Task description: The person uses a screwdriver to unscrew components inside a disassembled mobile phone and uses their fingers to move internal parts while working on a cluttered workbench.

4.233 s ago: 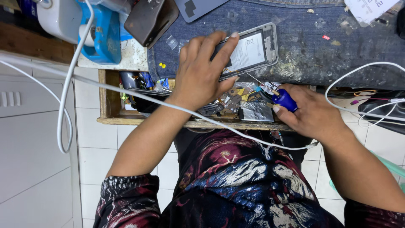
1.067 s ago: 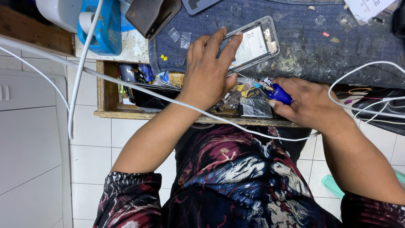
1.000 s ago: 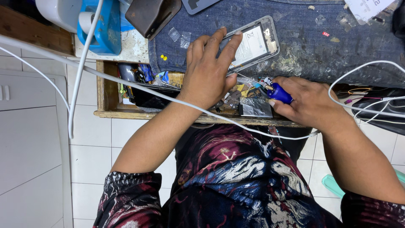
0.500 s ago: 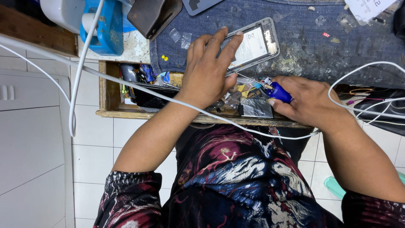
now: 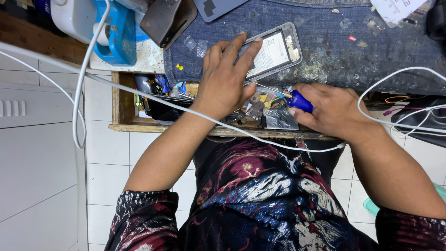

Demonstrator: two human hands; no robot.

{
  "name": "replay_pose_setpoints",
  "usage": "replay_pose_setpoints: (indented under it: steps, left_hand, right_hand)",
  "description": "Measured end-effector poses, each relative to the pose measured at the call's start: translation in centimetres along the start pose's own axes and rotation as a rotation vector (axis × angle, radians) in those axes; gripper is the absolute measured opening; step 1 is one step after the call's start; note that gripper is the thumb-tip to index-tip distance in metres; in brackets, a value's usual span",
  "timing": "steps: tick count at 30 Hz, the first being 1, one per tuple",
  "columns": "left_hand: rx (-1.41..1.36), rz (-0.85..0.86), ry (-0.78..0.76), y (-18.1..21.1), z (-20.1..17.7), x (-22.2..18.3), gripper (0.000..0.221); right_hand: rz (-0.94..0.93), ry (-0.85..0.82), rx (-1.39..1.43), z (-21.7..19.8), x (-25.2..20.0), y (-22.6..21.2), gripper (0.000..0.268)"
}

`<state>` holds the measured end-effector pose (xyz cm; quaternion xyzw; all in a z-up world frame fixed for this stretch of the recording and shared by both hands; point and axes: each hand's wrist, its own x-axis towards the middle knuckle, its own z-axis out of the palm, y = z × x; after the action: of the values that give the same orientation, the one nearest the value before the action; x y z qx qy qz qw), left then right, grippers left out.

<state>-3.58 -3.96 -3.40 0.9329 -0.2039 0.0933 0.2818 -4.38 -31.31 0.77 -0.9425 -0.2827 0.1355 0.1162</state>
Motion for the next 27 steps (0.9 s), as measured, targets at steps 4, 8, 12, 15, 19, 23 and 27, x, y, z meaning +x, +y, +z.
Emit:
replay_pose_setpoints:
  steps: [4, 8, 12, 15, 19, 23, 27]
  left_hand:
    - [0.010, 0.012, -0.002, 0.1, 0.0, 0.1, 0.104]
    - [0.043, 0.026, -0.006, 0.1, 0.0, 0.3, 0.105]
    - [0.033, 0.037, -0.013, 0.0, 0.0, 0.2, 0.107]
    - [-0.020, 0.046, -0.014, -0.4, -0.4, 0.5, 0.104]
    - [-0.067, 0.143, -0.004, -1.1, -1.8, 1.1, 0.092]
    - [-0.013, 0.329, 0.057, -0.4, -2.5, 1.5, 0.065]
    - [-0.074, 0.449, 0.034, 0.2, -2.7, 1.4, 0.041]
  right_hand:
    - [0.003, -0.026, -0.038, 0.0, 0.3, -0.1, 0.055]
    - [-0.004, -0.026, -0.060, 0.1, 0.5, -0.5, 0.054]
    - [-0.045, 0.014, 0.021, 0.2, 0.5, -0.5, 0.053]
    - [-0.112, 0.094, 0.142, 0.4, 0.2, 0.0, 0.050]
    - [-0.094, 0.084, 0.275, -0.6, -0.4, 1.2, 0.046]
    - [-0.018, 0.012, 0.279, -0.9, -0.9, 1.7, 0.047]
    - [-0.029, -0.035, 0.252, -1.0, -1.2, 1.7, 0.048]
